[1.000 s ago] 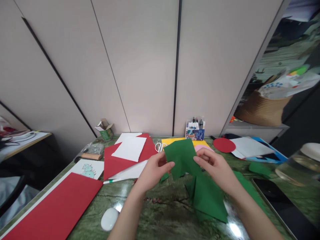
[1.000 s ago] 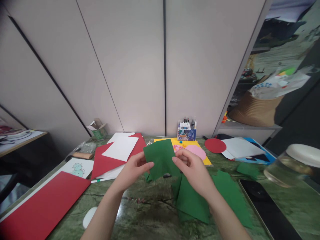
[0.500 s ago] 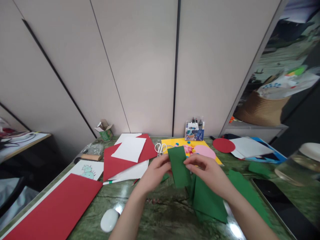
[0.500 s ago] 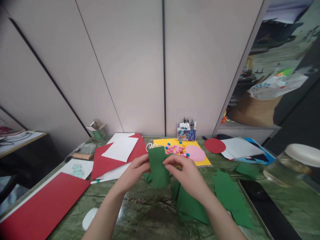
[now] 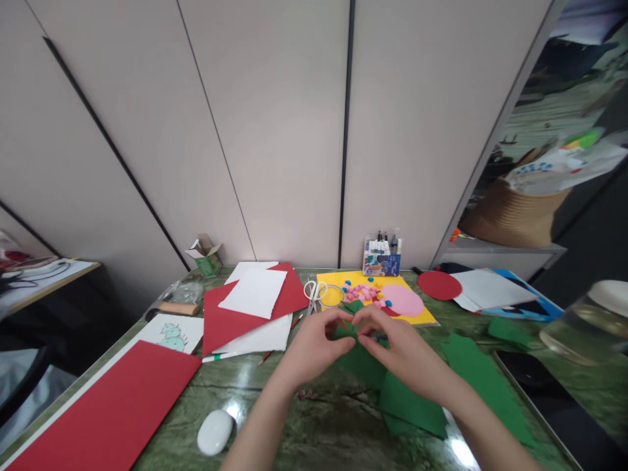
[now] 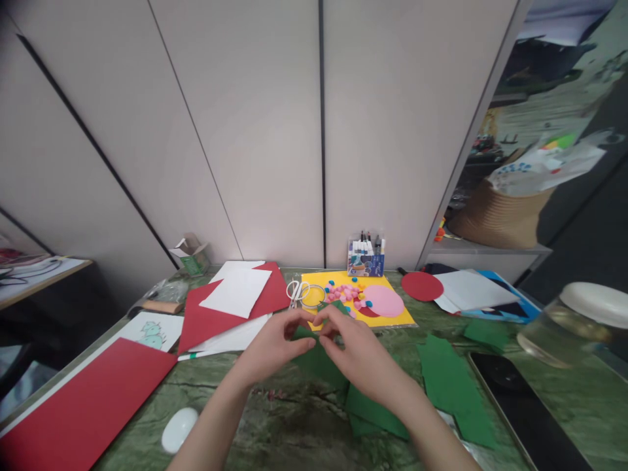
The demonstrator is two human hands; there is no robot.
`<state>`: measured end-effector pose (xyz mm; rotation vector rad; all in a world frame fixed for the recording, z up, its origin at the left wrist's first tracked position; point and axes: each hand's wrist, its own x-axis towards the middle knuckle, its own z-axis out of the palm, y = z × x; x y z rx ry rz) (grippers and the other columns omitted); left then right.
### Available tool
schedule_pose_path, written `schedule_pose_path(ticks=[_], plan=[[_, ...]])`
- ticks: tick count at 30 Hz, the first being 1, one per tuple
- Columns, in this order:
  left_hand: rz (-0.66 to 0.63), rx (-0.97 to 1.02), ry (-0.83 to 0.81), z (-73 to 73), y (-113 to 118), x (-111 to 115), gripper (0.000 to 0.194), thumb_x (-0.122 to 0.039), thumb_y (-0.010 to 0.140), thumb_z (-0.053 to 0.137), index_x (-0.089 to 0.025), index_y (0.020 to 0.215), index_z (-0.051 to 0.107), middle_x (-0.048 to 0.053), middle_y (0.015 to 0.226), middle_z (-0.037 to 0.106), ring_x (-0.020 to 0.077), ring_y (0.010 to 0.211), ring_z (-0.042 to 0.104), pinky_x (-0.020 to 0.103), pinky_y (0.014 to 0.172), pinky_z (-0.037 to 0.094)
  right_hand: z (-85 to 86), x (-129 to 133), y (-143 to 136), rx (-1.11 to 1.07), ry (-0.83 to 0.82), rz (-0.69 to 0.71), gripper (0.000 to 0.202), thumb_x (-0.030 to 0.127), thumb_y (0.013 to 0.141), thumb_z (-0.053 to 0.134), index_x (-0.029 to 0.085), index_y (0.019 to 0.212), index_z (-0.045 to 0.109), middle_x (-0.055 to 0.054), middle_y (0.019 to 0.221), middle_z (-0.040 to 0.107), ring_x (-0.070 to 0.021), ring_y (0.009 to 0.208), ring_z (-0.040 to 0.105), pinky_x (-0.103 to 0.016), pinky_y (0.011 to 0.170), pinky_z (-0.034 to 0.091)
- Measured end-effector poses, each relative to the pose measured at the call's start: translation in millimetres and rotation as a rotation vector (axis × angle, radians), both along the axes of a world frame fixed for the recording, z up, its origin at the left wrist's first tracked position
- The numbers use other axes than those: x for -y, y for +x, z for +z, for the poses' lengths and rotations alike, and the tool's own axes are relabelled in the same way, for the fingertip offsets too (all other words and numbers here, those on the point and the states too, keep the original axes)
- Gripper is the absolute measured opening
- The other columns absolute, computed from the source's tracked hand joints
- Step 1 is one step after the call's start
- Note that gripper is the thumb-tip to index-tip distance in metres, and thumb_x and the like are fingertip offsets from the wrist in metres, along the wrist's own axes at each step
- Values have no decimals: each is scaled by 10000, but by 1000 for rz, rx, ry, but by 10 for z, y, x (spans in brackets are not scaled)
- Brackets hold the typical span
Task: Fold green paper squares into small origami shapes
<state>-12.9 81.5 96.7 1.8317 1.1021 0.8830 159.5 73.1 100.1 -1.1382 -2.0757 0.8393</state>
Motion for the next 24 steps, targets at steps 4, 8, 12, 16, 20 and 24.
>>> schedule_pose_path(ticks=[4,8,12,16,20,24], plan=[[62,-94,-7,-3,17,9,143,-301,740,556,-186,763,637,-8,708,604,128,643,482,234,569,328,-7,1,-14,8,37,-2,93,142,814,459,231,840,469,2,821,586,-157,775,555,-281,678,423],[95,-138,31,4,11,19,191,-340,754,548,-175,688,618,-27,605,540,113,586,442,227,532,291,-12,-1,-12,46,48,-14,117,139,804,473,237,869,470,3,830,588,-161,780,554,-287,683,425],[132,-79,66,69,-81,10,195,-306,760,544,-163,629,569,-33,591,505,106,587,423,219,543,295,34,-16,82,55,40,-42,116,155,808,468,240,887,462,13,772,595,-156,727,568,-287,669,432],[281,-33,69,122,-250,-36,228,-355,757,546,-162,637,558,-30,579,483,106,565,390,223,524,277,104,-36,214,65,63,-96,105,180,821,450,235,908,470,8,727,603,-168,715,584,-302,669,439],[312,0,74,110,-280,-58,232,-373,754,547,-163,658,573,-24,582,490,110,560,393,226,516,282,133,-31,213,17,95,-156,173,282,848,449,245,1005,514,-35,920,629,-189,880,577,-335,768,437],[255,19,55,79,-149,-34,201,-345,735,569,-162,666,615,-4,619,565,119,589,450,231,543,324,99,-11,102,88,98,-118,198,349,830,494,253,971,594,-44,988,622,-211,949,543,-355,805,419]])
